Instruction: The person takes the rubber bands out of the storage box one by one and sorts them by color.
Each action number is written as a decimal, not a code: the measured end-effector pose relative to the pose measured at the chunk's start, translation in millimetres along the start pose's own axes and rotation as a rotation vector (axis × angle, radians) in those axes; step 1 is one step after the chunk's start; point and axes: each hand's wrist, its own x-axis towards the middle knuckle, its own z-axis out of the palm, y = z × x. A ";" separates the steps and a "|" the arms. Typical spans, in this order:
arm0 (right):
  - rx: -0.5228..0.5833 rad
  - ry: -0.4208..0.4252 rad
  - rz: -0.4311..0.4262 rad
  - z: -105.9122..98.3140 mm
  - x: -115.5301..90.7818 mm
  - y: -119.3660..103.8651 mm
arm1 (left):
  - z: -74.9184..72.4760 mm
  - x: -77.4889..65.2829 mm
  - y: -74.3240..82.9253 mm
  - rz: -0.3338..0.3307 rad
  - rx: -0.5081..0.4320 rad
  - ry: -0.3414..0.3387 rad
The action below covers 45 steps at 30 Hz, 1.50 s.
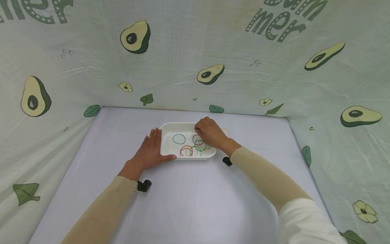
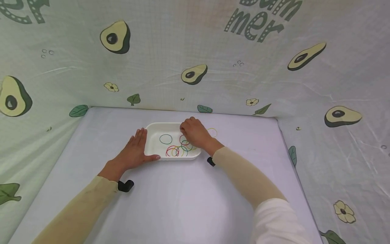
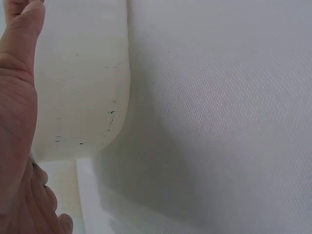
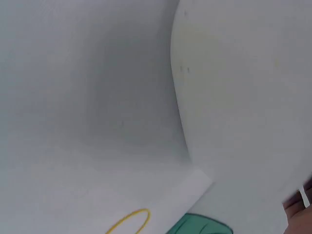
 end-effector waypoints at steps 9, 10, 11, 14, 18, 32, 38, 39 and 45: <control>0.018 -0.159 -0.098 27.1 -0.2 -19.5 | -0.4 -0.4 1.4 -0.003 -0.012 -0.001; 0.016 -0.170 -0.102 28.0 -0.7 -20.4 | -0.3 -0.4 1.4 -0.002 -0.013 -0.001; 0.015 -0.182 -0.105 28.4 -1.2 -21.3 | -0.3 -0.5 1.3 -0.003 -0.013 -0.002; -0.002 -0.219 -0.121 29.8 -2.1 -22.7 | -1.1 -1.2 1.3 -0.007 -0.016 -0.008; -0.033 -0.273 -0.155 31.8 -3.2 -23.8 | -1.5 -1.2 0.7 -0.009 -0.019 -0.010; 0.002 -0.283 -0.142 40.0 -0.9 -29.9 | -1.6 -6.0 1.6 -0.006 -0.041 -0.013; -0.031 -0.272 -0.155 40.4 0.4 -32.5 | 0.3 -6.2 1.0 -0.014 -0.033 -0.006; -0.041 -0.275 -0.160 40.5 0.5 -33.0 | 0.8 -6.0 0.8 -0.014 -0.034 -0.004; -0.165 -0.269 -0.186 43.0 -1.2 -35.2 | 0.1 -6.2 2.3 -0.014 -0.038 -0.006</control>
